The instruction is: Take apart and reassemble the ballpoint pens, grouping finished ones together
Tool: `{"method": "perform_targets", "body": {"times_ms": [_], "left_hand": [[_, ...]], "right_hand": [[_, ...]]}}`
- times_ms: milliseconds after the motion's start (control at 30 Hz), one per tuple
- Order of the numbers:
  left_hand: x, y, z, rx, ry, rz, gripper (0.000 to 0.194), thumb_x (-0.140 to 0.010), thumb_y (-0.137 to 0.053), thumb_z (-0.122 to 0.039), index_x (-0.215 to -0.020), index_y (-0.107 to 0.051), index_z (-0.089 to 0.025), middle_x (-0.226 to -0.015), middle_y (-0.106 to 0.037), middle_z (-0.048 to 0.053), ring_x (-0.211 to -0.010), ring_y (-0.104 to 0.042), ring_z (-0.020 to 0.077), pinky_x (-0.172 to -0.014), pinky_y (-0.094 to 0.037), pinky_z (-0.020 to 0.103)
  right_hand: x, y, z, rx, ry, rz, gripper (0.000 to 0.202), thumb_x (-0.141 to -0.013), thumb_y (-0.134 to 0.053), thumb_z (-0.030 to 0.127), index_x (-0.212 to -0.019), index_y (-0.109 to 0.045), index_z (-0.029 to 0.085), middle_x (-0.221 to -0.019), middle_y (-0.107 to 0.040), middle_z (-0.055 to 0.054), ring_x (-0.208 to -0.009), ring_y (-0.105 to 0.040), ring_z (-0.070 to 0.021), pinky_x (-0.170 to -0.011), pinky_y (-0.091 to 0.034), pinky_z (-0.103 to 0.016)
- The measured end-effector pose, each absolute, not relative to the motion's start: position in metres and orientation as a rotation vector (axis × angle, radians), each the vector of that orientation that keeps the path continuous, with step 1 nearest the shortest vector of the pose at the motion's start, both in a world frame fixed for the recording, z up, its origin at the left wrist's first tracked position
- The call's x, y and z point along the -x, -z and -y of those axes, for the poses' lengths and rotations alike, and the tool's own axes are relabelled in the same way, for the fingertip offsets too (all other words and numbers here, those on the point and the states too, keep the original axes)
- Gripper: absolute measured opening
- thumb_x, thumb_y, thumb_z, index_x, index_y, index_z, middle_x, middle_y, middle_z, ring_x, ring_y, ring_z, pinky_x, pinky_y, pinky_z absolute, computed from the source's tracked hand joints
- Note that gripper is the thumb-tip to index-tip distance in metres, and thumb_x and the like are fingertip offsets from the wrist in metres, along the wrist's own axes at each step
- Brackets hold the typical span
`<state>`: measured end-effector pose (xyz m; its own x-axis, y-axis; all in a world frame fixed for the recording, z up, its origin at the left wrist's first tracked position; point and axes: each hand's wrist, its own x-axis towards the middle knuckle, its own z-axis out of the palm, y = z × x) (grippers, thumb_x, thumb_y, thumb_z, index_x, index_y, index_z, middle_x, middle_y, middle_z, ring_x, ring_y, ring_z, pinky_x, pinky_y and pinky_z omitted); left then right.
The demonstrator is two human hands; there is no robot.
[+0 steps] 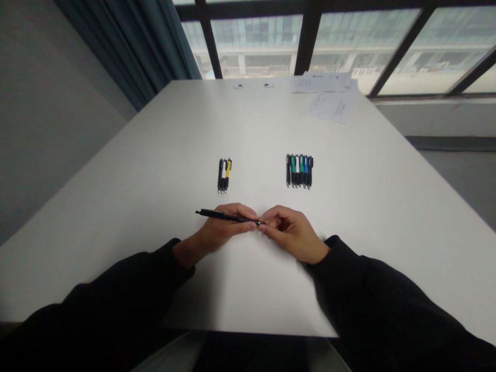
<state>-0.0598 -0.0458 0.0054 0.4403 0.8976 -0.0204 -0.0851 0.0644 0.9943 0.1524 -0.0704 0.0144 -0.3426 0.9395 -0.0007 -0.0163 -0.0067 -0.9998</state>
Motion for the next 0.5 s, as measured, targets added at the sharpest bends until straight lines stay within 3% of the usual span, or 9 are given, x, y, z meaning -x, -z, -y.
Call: {"method": "perform_targets", "body": {"times_ms": [500], "left_hand": [[0.0595, 0.0001, 0.0459, -1.131, -0.870, -0.710, 0.024, -0.073, -0.089, -0.026, -0.082, -0.072, -0.012, -0.089, -0.078, 0.008, -0.075, -0.069, 0.0125, -0.075, -0.055, 0.028]], "right_hand": [[-0.1550, -0.0164, 0.0714, 0.938, -1.111, 1.728, 0.013, -0.088, -0.077, 0.030, -0.082, -0.071, 0.020, -0.085, -0.071, -0.007, -0.072, -0.064, -0.0171, -0.060, -0.049, -0.031]]}}
